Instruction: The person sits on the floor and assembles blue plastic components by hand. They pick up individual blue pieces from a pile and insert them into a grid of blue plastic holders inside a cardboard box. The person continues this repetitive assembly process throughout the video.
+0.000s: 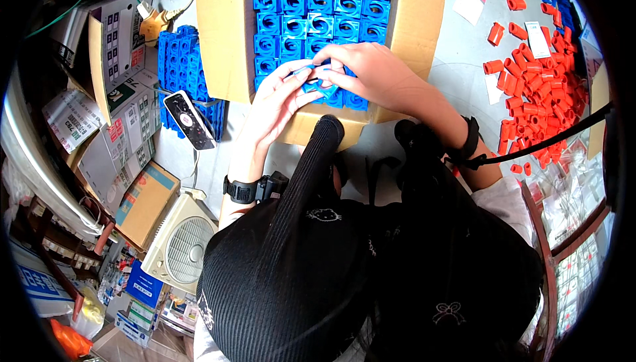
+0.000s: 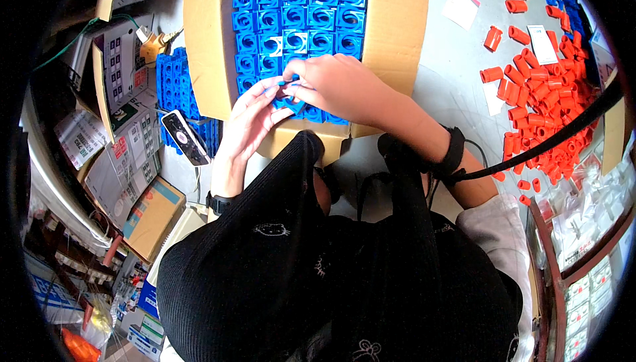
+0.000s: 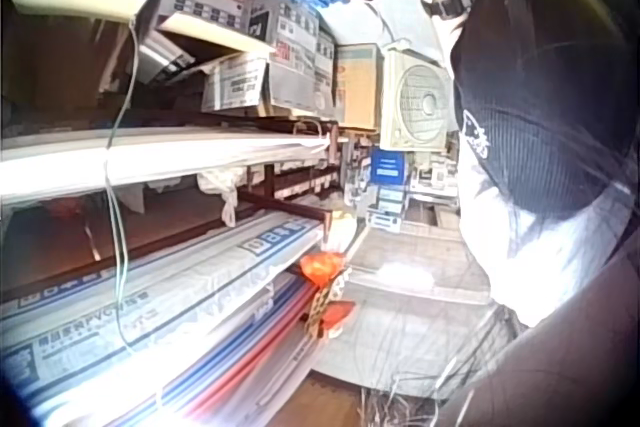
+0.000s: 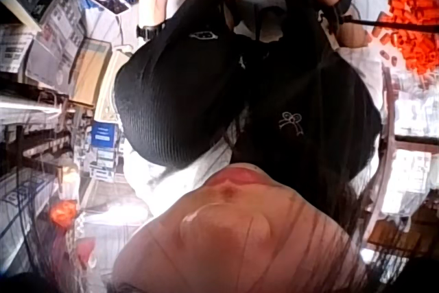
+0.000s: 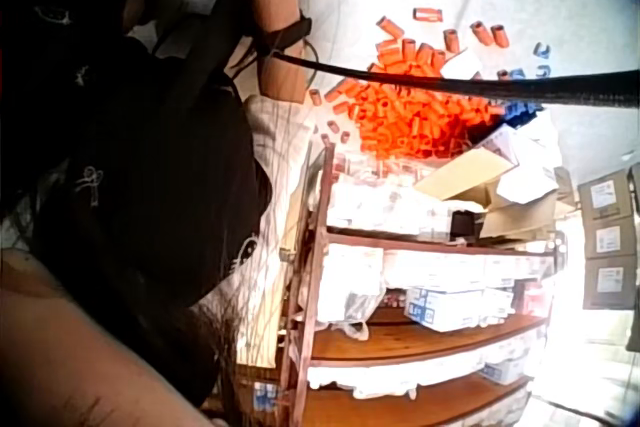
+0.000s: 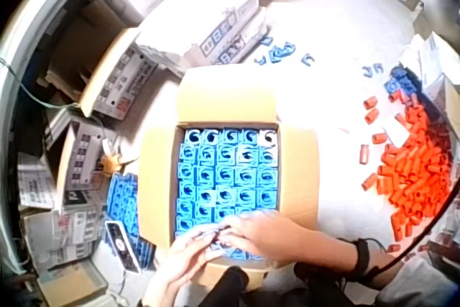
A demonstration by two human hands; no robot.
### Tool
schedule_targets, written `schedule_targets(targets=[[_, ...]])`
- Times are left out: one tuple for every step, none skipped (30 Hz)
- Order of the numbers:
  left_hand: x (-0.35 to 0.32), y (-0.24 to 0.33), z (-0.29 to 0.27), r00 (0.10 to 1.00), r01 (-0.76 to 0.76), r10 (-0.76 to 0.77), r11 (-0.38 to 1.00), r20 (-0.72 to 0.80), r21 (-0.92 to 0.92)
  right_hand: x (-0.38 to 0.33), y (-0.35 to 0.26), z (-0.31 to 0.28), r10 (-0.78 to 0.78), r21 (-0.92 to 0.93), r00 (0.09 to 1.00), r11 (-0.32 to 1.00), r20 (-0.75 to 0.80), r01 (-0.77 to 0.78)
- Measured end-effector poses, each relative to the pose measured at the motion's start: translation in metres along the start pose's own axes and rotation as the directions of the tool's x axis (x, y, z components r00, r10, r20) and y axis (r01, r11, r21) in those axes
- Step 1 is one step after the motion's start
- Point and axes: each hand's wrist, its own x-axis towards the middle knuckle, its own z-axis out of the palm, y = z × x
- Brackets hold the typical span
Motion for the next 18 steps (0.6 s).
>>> schedule_targets(targets=[[0.001,-0.001,0.000,1.000,0.009,-0.009,1.000,0.021,0.000,0.000,-0.004,-0.005,0.086,0.035,0.991,0.995,0.103,-0.090],[0.002,0.001,0.000,1.000,0.009,-0.009,1.000,0.023,0.000,-0.001,-0.006,-0.007,0.087,0.033,0.991,0.995,0.100,-0.090],[0.003,0.003,0.000,0.999,0.020,-0.020,1.000,0.042,0.009,-0.001,-0.008,-0.009,0.042,0.121,0.994,0.991,0.102,-0.054],[0.004,0.006,-0.001,0.998,0.030,-0.031,0.999,0.063,0.021,-0.001,-0.008,-0.011,-0.003,0.205,0.995,0.979,0.095,-0.016],[0.005,0.006,-0.006,0.995,0.044,-0.049,0.997,0.088,0.058,-0.001,-0.004,-0.010,-0.027,0.219,0.992,0.976,0.121,0.000],[0.005,0.006,-0.005,0.995,0.042,-0.048,0.997,0.091,0.061,-0.001,0.000,-0.008,-0.028,0.217,0.993,0.976,0.117,0.002],[0.004,0.004,-0.002,0.994,0.050,-0.055,0.998,0.099,0.048,-0.001,0.005,-0.004,-0.072,0.196,0.994,0.979,0.084,0.054],[0.003,0.003,-0.001,0.992,0.058,-0.061,0.998,0.106,0.034,-0.001,0.008,-0.001,-0.117,0.173,0.992,0.979,0.053,0.106],[0.004,0.002,-0.001,0.992,0.060,-0.064,0.998,0.105,0.035,-0.001,0.008,0.000,-0.106,0.098,0.994,0.990,0.032,0.103],[0.004,0.002,-0.002,0.990,0.055,-0.057,0.998,0.128,0.014,-0.001,0.006,0.001,-0.109,0.102,0.993,0.989,0.032,0.106],[0.004,0.002,-0.004,0.987,0.051,-0.049,0.999,0.151,-0.007,-0.001,0.004,0.002,-0.071,0.124,0.997,0.990,-0.019,0.073],[0.003,0.001,-0.005,0.984,0.047,-0.041,0.998,0.173,-0.029,-0.001,0.002,0.003,-0.030,0.148,0.997,0.988,-0.067,0.040],[0.003,0.000,-0.003,0.986,0.042,-0.037,0.999,0.162,-0.029,-0.002,0.001,0.003,0.019,0.205,0.997,0.979,-0.071,-0.004],[0.003,0.000,-0.001,0.986,0.045,-0.040,0.999,0.163,-0.028,-0.002,0.002,0.004,0.022,0.206,0.997,0.979,-0.072,-0.007],[0.003,0.002,0.003,0.986,0.056,-0.037,0.992,0.165,-0.112,-0.002,0.004,0.006,-0.027,0.152,0.990,0.987,-0.138,0.048],[0.002,0.003,0.007,0.985,0.065,-0.033,0.979,0.167,-0.195,-0.003,0.005,0.008,-0.080,0.094,0.977,0.991,-0.200,0.100],[0.002,0.004,0.010,0.985,0.069,-0.035,0.978,0.172,-0.196,-0.003,0.005,0.008,-0.076,0.091,0.976,0.991,-0.202,0.095],[0.003,0.005,0.013,0.987,0.072,-0.038,0.972,0.154,-0.224,-0.003,0.004,0.009,-0.074,0.081,0.967,0.992,-0.244,0.096]])
